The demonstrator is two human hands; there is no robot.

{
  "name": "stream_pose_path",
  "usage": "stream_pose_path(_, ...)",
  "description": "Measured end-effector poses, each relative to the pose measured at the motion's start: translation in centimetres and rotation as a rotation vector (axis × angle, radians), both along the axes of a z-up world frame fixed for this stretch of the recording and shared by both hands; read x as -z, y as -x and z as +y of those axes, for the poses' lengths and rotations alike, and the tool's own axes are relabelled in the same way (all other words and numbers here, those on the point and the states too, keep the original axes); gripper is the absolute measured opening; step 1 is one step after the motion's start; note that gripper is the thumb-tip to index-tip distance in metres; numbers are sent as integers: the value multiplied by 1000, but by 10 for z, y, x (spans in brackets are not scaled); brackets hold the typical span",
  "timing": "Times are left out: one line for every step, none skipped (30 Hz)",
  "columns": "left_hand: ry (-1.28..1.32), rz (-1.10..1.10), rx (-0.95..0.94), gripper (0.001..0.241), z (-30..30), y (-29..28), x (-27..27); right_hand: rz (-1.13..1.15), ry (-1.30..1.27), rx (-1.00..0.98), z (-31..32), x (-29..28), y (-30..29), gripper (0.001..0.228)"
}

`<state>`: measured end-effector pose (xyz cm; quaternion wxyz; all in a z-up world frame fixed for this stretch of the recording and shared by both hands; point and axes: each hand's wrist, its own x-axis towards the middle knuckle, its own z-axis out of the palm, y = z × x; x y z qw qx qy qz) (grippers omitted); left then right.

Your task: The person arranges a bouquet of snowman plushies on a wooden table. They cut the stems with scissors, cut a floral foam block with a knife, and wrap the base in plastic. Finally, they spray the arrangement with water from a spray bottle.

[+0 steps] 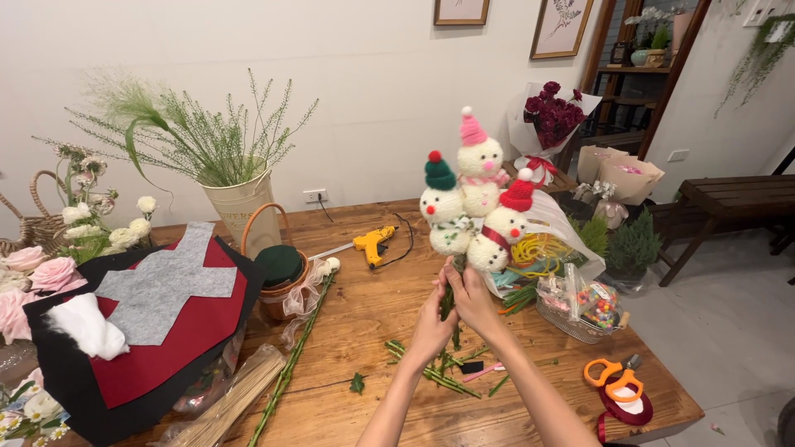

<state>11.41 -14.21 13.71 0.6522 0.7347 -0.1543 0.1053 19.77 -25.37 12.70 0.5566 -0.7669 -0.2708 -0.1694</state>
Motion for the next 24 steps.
stream_pose_path(0,-1,-1,44,1,-14,13,-1,0,-1,1,2,-2,39)
stream_pose_path(-62,-15,1,43,2,-28,26,6,-6,1,2,3,-4,41)
stream_pose_path(-123,-29,2,43,3,-42,39,12,-12,2,4,5,-6,43)
stream_pose_path(-124,-29,-1,43,4,-40,36,12,-12,-1,6,3,-5,43)
stream_pose_path(-156,-43,-16,44,5,-38,33,8,-14,-8,7,1,-3,42)
stream_pose_path(-189,-57,-28,44,6,-36,30,4,-17,-13,8,-1,-2,41)
stream_pose_path(-190,-56,-28,44,7,-33,25,4,-18,-14,9,-1,-1,41)
stream_pose_path(-182,-74,-33,48,9,-29,20,-2,-14,-11,9,-1,-1,40)
stream_pose_path(-175,-92,-38,53,9,-25,15,-9,-11,-8,9,-1,-1,39)
stream_pose_path(-176,-91,-36,53,10,-23,12,-8,-13,-6,11,-1,0,39)
stream_pose_path(-165,-85,-33,56,11,-21,9,9,-19,-4,12,0,1,38)
stream_pose_path(-152,-78,-32,59,12,-18,7,25,-23,-3,14,0,2,37)
stream_pose_path(-153,-78,-31,59,11,-20,12,26,-23,-2,12,0,3,37)
stream_pose_path(-159,-79,-40,58,11,-22,17,37,-21,-2,12,1,3,36)
stream_pose_path(-165,-80,-48,58,11,-24,22,48,-18,-1,12,2,4,35)
stream_pose_path(-165,-77,-50,58,11,-23,21,51,-18,-3,12,3,4,35)
stream_pose_path(-159,-79,-50,56,10,-21,20,55,-7,-7,11,4,5,34)
stream_pose_path(-152,-81,-49,54,10,-19,18,60,5,-11,10,6,5,33)
stream_pose_path(-151,-78,-50,54,10,-23,25,63,5,-13,8,12,5,33)
stream_pose_path(-155,-64,-51,50,10,-27,31,81,7,-8,7,17,4,26)
stream_pose_path(-159,-50,-52,47,10,-30,37,99,10,-3,5,22,4,20)
stream_pose_path(-159,-48,-54,47,12,-23,26,101,10,-5,6,25,1,20)
stream_pose_path(-163,-36,-58,38,15,-16,14,79,16,-1,8,27,-2,15)
stream_pose_path(-166,-24,-63,32,17,-9,3,56,22,3,9,29,-6,13)
